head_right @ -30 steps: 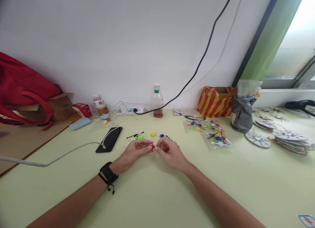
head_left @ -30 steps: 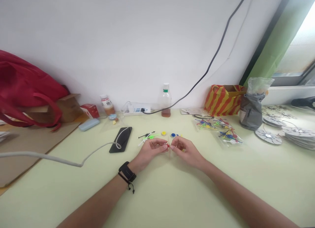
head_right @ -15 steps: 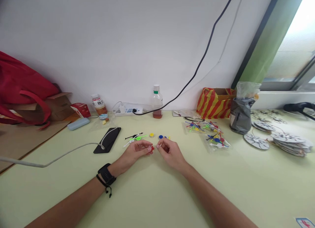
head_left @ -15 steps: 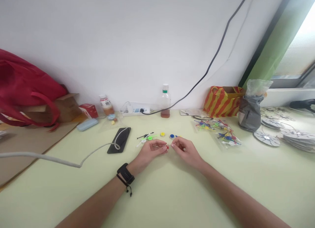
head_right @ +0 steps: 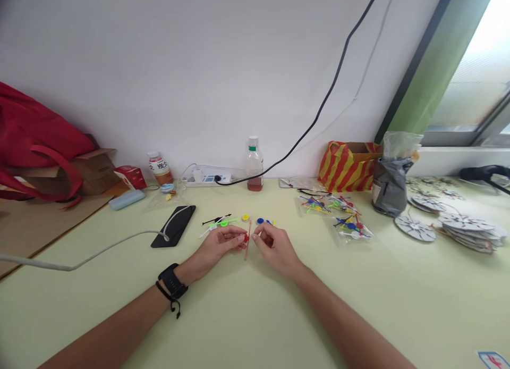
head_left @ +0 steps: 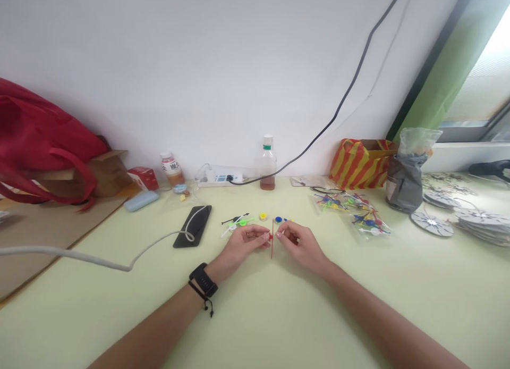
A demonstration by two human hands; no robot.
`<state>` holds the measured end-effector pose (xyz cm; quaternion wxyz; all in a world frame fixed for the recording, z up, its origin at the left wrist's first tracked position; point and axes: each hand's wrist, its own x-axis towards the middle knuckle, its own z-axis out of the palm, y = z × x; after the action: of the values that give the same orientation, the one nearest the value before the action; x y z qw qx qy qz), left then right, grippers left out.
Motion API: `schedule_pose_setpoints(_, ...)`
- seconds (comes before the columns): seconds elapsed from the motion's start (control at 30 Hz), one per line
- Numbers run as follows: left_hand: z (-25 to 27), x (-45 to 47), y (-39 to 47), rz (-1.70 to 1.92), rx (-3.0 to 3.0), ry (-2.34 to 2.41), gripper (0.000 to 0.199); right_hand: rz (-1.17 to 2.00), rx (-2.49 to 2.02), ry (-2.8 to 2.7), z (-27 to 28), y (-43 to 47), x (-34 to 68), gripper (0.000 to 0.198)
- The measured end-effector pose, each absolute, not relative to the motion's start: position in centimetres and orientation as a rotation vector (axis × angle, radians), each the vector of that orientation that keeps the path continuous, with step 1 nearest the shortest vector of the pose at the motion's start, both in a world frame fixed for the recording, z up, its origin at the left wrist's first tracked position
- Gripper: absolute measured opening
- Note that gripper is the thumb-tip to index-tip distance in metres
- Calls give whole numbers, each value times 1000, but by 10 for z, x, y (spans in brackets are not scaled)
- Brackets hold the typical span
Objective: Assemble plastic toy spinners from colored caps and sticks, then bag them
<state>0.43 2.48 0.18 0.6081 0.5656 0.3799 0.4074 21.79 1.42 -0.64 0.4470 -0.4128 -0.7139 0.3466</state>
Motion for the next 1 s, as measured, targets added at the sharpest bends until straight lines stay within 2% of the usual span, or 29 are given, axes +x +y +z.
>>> schedule_pose_setpoints(0.8,3,5,25,951,1333,883,31,712,-1064,-1910,-3,10,218,16)
schedule_pose_setpoints(1.0,3,4,26,964,1329,901,35,700,-1046,-1890,-5,10,218,33)
